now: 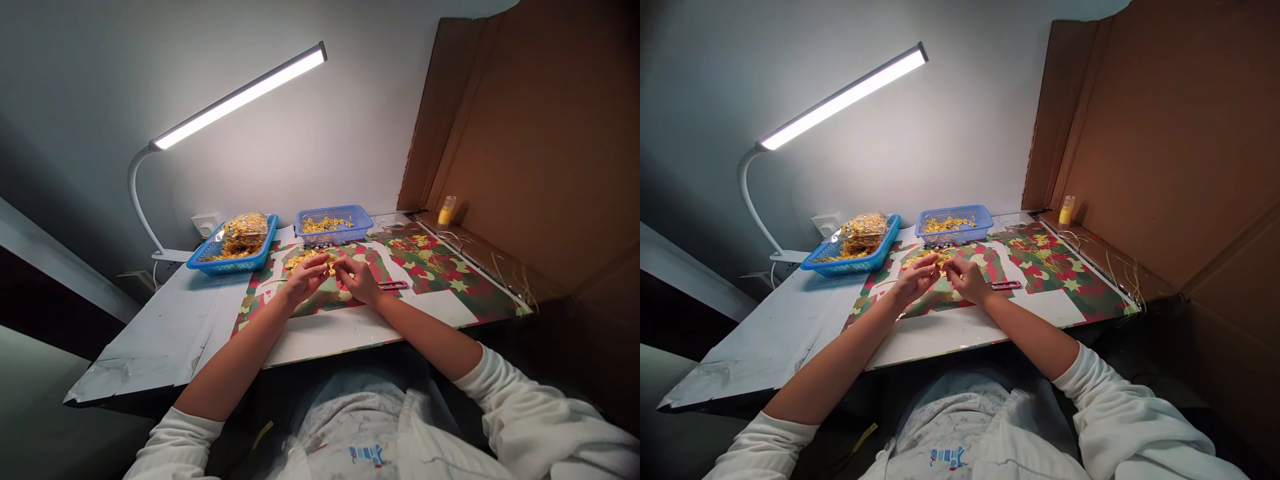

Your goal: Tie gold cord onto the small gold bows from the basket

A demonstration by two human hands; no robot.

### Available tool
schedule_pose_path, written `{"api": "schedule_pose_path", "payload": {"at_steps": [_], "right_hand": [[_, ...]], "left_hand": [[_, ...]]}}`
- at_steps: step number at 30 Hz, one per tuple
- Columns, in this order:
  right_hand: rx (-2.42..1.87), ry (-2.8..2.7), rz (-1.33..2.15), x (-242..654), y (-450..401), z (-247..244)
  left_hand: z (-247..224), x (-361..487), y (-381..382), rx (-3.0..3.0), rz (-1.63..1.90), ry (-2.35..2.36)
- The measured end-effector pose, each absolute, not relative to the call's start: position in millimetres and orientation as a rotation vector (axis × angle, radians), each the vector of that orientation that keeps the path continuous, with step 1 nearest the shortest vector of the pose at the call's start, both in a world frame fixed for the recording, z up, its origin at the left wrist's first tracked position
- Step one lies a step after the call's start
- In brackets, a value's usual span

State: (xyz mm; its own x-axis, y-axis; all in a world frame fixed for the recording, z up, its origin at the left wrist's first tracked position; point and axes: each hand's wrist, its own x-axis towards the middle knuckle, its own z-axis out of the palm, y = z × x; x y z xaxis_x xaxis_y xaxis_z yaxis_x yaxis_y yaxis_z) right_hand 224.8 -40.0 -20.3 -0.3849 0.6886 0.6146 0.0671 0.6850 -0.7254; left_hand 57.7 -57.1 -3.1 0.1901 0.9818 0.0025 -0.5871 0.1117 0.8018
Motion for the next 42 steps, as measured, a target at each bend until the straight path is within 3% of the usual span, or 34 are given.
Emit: {"api": "schedule_pose_path", "payload": {"at_steps": [42], "right_hand": [[-0.538, -1.811, 0.893, 224.4, -39.7, -19.7]], "left_hand": [[-3.4, 55.5, -58.3, 0.761, 1.235, 0.607]]}}
